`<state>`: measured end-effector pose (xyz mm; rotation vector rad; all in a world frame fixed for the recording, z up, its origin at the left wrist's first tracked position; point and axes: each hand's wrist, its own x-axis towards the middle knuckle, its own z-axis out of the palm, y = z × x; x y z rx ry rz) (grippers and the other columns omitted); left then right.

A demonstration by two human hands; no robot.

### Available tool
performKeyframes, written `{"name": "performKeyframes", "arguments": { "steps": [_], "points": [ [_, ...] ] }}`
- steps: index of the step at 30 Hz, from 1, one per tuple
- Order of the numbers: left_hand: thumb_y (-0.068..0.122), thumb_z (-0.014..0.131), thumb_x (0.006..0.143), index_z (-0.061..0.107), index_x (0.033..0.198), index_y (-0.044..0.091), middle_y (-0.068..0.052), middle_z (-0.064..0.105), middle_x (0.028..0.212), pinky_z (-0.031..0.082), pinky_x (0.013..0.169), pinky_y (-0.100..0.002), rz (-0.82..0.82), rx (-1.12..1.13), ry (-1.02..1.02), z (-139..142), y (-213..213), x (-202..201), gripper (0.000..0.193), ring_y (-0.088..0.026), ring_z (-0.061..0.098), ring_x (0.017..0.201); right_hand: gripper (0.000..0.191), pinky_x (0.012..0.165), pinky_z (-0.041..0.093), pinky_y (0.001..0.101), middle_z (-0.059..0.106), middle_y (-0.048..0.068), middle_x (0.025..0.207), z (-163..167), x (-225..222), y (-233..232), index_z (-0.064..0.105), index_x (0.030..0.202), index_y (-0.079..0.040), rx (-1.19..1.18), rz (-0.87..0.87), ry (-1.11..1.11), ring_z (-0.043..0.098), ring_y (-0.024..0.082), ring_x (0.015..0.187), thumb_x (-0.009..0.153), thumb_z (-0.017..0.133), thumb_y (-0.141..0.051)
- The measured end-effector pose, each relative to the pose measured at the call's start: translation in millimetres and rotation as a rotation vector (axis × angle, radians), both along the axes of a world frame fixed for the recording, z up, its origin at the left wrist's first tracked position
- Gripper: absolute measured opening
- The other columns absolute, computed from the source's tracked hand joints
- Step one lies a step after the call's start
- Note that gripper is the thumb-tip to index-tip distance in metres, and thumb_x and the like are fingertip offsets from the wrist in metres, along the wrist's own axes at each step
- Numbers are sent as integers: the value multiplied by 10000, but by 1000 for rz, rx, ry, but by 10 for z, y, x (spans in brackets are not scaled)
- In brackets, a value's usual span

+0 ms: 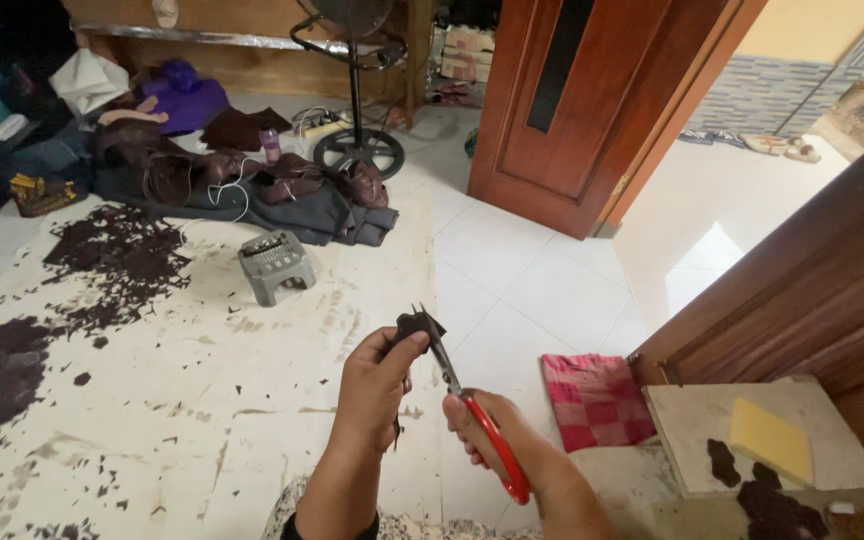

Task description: The person sits on the floor and uses red-handled scissors to cut a dark patterned fabric strip into smaller pieces. They repeatedly trim edges and separate sections, accumulating cut pieces on the floor and a nearby surface.

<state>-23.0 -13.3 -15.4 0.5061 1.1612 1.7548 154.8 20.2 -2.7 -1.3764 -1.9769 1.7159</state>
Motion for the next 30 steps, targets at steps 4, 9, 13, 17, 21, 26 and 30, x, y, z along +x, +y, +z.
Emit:
{"name": "performKeyframes", "arguments": {
  "steps": [4,9,13,17,21,26,30],
  "points": [
    [149,743,886,689,888,45,36,564,665,320,471,-219,4,31,-26,-35,-44,61,117,-39,410,523,726,551,511,281,535,21,682,-48,40,-3,597,857,-50,-77,3,-5,547,122,595,833,499,-768],
    [139,728,893,690,890,52,42,579,686,337,484,-214,2,52,-40,-28,-48,70,95,-37,415,532,695,577,549,295,544,32,688,-86,-21,-56,622,900,-81,-53,23,70,579,130,611,796,546,-764],
    [136,735,885,697,900,57,50,576,692,339,488,-209,-14,28,-3,-26,-69,36,88,-31,409,538,789,582,560,290,568,37,681,-35,46,9,600,858,-17,87,92,-74,587,122,610,812,525,-801],
    [142,744,892,689,893,52,50,552,670,324,480,-208,2,38,-12,-52,-50,66,106,-28,400,530,766,577,540,303,585,31,691,-142,20,-22,634,916,-44,-83,52,69,601,136,614,794,513,-791],
    [158,744,896,664,870,57,36,546,631,328,463,-222,31,35,-130,-54,-35,78,131,-48,409,489,739,557,507,310,602,59,672,-310,-74,-75,621,920,-36,-141,67,298,589,160,586,846,495,-761],
    [163,749,896,663,859,63,36,507,597,312,455,-222,67,49,-169,-28,-37,110,137,-49,397,473,741,525,504,295,584,48,643,-322,-86,-115,630,877,-26,-56,18,298,583,145,542,885,441,-742],
    [163,748,896,623,838,72,48,530,625,315,466,-220,108,59,-170,-20,-22,175,165,-45,396,492,710,485,477,295,561,45,610,-241,-130,-154,605,840,-29,-33,-19,326,549,139,509,915,446,-717]
  ]
}}
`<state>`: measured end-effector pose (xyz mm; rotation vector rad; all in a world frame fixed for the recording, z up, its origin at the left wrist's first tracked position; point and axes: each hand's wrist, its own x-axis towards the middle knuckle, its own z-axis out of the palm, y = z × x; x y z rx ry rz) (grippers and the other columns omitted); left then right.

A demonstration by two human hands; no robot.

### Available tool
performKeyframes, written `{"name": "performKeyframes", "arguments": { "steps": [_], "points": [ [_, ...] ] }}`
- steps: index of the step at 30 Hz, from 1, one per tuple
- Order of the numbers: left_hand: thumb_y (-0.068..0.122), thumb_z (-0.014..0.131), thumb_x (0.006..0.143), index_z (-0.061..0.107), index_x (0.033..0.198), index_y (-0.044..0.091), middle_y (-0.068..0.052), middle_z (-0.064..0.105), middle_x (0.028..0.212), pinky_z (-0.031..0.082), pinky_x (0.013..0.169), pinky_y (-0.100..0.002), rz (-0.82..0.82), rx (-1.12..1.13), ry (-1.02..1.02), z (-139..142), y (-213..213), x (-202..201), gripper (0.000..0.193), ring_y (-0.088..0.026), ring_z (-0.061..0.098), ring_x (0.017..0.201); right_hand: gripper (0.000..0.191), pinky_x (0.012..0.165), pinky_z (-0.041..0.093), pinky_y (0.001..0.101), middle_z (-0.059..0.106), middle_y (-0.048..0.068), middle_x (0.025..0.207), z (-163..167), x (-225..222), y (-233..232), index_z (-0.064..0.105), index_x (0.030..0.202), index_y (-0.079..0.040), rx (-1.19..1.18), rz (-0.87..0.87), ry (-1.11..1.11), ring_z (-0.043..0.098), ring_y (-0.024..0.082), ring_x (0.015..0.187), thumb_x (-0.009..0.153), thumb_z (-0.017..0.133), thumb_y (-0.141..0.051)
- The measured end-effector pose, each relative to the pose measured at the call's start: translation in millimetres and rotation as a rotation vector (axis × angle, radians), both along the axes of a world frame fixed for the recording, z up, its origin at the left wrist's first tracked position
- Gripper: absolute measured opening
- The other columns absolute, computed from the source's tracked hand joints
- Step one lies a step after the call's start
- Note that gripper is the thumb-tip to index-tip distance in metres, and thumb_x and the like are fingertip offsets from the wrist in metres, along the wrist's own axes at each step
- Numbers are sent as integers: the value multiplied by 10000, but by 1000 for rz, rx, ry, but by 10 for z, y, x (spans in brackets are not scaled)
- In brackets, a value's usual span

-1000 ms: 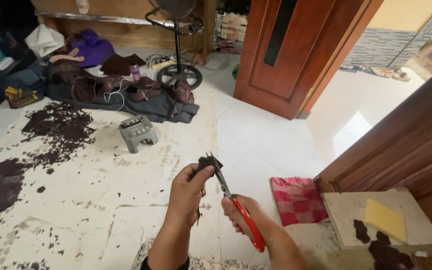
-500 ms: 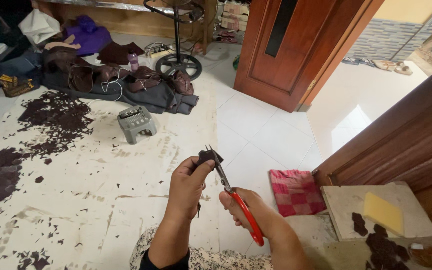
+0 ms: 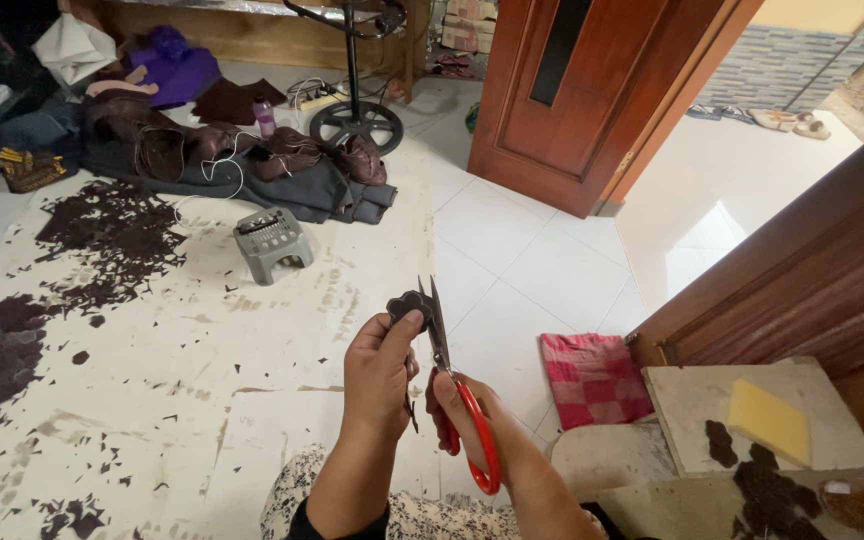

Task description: The person sits on the floor and uses red-handled scissors to cut a dark patterned fabric strip into smaller pieces. They repeatedly trim edges and separate sections, accumulating cut pieces on the floor and a nearby surface.

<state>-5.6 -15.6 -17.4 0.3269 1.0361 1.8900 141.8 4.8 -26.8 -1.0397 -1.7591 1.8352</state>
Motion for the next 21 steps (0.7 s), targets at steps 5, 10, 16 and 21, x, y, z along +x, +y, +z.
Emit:
{"name": "performKeyframes", "arguments": {
  "steps": [5,10,16,21],
  "points": [
    [168,746,907,614,829,82,42,484,600,314,468,-220,33,-2,19,6,-8,43,176,-46,389,499,672,454,439,279,526,27,578,56,-28,-32,565,780,-59,18,-47,-78,517,119,485,931,424,-699],
    [172,733,908,608,828,86,46,506,611,309,469,-220,51,2,34,2,-14,100,171,-44,393,501,619,438,391,268,479,-18,619,-2,-73,-81,517,780,-70,-17,-107,66,441,86,500,946,486,-666],
    [158,722,927,620,838,77,42,519,634,328,483,-214,46,22,71,29,-21,76,158,-39,407,521,609,442,378,258,452,-20,623,-18,-52,-53,501,798,-75,-70,-95,44,425,81,517,915,514,-673],
    [140,715,924,624,845,75,44,537,663,327,489,-212,25,34,109,47,-70,104,137,-36,407,536,639,455,419,243,497,-14,590,10,-14,-26,558,809,-69,42,-83,-30,483,74,509,896,476,-697]
  ]
}}
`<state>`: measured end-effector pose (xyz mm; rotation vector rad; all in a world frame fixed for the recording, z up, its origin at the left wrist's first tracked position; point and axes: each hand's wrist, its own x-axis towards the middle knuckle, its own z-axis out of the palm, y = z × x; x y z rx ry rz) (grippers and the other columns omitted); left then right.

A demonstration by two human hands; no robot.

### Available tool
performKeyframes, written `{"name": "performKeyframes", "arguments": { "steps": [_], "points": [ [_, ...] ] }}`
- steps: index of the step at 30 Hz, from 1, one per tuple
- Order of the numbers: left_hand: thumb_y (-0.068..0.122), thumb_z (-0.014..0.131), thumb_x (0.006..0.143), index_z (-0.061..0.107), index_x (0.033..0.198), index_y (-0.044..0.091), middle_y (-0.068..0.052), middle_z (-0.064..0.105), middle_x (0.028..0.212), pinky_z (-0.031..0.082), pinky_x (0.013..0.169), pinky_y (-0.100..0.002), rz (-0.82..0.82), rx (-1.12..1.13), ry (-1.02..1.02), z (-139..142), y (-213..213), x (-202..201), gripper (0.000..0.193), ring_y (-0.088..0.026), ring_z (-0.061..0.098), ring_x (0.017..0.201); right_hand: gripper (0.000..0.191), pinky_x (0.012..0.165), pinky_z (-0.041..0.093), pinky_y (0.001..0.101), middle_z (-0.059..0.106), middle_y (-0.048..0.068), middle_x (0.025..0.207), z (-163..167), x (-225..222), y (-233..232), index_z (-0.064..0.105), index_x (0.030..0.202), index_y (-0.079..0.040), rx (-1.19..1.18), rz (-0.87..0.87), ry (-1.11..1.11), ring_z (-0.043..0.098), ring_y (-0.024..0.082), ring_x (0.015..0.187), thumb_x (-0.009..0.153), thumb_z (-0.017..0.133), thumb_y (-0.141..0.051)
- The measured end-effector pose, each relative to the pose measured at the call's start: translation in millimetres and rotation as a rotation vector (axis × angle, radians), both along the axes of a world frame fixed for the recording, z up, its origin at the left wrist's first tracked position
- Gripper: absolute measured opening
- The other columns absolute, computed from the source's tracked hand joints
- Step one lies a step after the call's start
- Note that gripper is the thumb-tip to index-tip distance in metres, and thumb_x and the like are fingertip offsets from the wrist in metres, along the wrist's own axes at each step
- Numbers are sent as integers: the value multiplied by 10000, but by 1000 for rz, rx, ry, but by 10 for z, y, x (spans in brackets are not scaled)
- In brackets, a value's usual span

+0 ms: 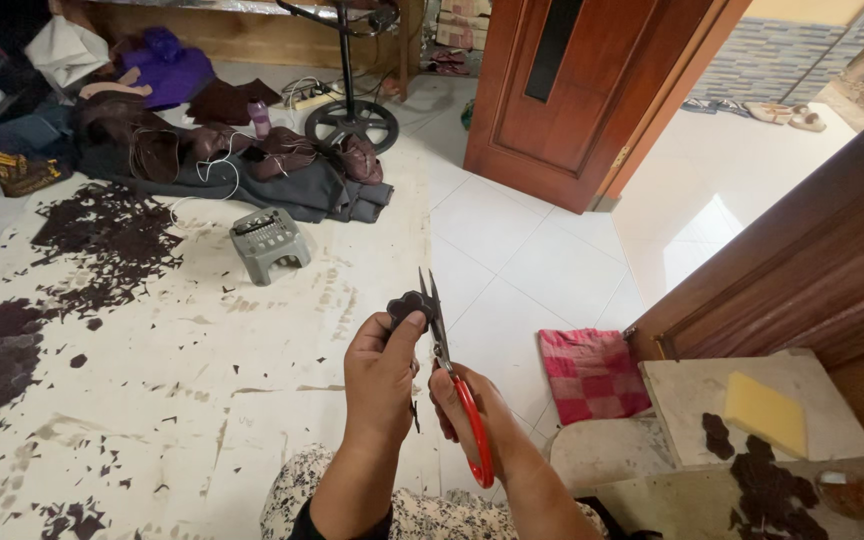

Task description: The person sits on the floor and uses red-handled scissors to cut a dark patterned fabric strip into smaller pieces. They repeatedly trim edges and separate sections, accumulating cut pieces on the floor and a nearby surface.

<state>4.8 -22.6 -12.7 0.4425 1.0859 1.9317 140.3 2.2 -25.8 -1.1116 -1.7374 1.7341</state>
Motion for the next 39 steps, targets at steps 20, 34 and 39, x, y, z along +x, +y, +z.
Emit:
{"name": "performKeyframes", "arguments": {
  "steps": [20,34,39],
  "points": [
    [120,751,905,653,877,42,33,527,661,306,471,-223,-51,-6,9,-43,-5,-227,128,-38,384,521,649,445,399,258,477,-38,594,-78,72,71,565,777,-65,13,44,-95,438,66,505,872,550,-706],
    [115,733,885,689,905,39,48,544,679,303,472,-216,-93,-67,87,-44,-2,-335,91,-32,383,528,631,429,372,277,454,-31,576,-100,92,136,548,751,-86,-21,61,-194,420,85,496,866,548,-706],
    [126,724,881,694,908,40,43,579,693,319,475,-211,-101,-68,70,-29,18,-307,96,-31,393,525,649,438,404,249,467,-43,583,-115,81,120,558,760,-95,23,51,-155,448,61,496,851,543,-737]
  ]
}}
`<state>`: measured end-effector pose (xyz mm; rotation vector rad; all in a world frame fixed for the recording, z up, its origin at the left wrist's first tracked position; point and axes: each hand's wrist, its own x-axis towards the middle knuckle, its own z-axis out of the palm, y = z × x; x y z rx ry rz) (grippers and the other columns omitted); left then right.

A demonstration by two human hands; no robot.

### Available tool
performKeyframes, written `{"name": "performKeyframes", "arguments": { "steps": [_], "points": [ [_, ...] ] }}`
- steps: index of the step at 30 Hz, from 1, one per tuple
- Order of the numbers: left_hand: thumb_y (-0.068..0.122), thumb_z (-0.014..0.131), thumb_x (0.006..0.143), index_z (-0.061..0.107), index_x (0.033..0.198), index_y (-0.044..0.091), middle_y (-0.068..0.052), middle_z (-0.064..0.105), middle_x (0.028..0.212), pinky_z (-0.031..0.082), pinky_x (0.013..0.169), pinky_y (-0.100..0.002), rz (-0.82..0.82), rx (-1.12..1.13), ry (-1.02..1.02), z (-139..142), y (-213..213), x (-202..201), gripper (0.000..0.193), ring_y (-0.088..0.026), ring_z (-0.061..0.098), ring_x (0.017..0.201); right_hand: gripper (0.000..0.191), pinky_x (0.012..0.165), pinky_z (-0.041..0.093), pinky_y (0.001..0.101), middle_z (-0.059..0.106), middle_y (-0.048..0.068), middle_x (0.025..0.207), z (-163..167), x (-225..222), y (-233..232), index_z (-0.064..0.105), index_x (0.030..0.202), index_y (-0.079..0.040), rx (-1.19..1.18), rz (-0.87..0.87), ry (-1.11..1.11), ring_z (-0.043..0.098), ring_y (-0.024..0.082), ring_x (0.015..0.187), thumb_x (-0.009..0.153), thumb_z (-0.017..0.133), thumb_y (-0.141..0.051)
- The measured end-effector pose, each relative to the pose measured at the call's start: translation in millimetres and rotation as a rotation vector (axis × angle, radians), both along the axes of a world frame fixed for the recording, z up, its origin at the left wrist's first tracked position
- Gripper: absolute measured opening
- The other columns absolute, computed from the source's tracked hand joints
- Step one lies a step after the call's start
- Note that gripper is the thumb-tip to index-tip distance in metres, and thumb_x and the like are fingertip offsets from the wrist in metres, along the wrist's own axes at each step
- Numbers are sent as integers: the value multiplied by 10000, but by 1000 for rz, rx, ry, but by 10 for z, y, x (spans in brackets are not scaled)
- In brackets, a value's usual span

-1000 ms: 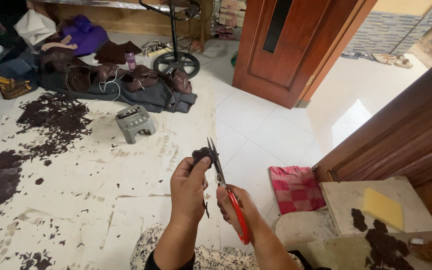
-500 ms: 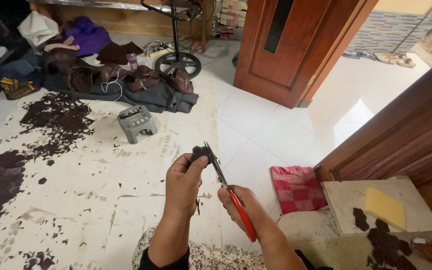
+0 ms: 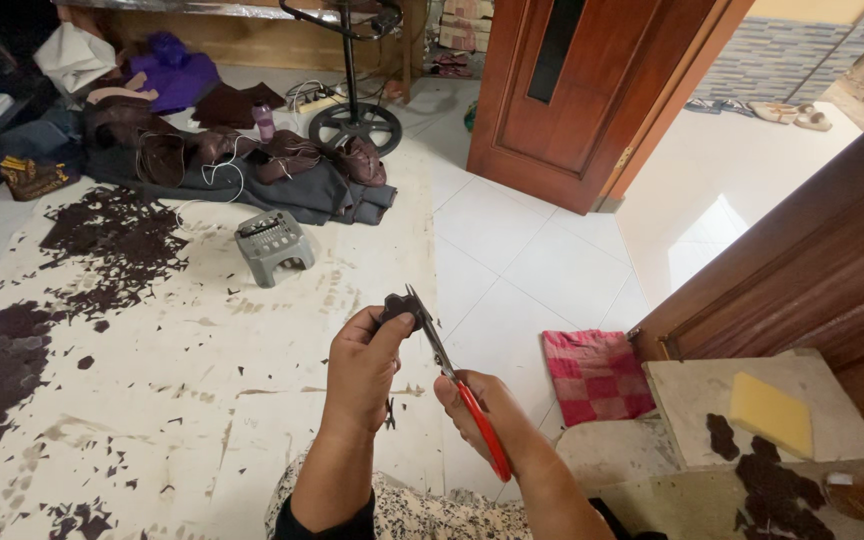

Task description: The person sits on the floor and uses red-handled scissors to cut a dark patterned fabric strip into smaller pieces. They repeatedly trim edges and separate sections, accumulating cut pieces on the floor and a nearby surface.

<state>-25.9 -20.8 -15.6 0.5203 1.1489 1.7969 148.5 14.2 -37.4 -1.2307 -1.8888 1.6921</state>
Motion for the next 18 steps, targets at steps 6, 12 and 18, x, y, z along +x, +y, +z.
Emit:
{"name": "performKeyframes", "arguments": {
  "steps": [6,12,18],
  "points": [
    [131,725,890,686,910,33,31,601,705,332,476,-215,-7,-8,-31,-11,18,87,108,-31,421,527,665,429,398,248,465,-46,590,-4,-41,-33,554,767,-74,-20,-58,89,444,54,486,851,538,-733],
    [131,734,891,657,898,55,27,600,707,331,464,-218,16,14,-178,-45,68,203,107,-38,417,501,666,418,375,246,470,-39,583,-35,-49,-51,555,759,-60,-10,-104,125,421,54,480,857,565,-719],
    [119,733,883,657,877,57,32,593,696,323,460,-214,-27,3,-110,-47,51,96,98,-35,407,502,653,414,380,243,464,-46,585,-20,-3,-43,552,761,-72,-58,-83,110,431,55,476,845,560,-719]
  ]
}}
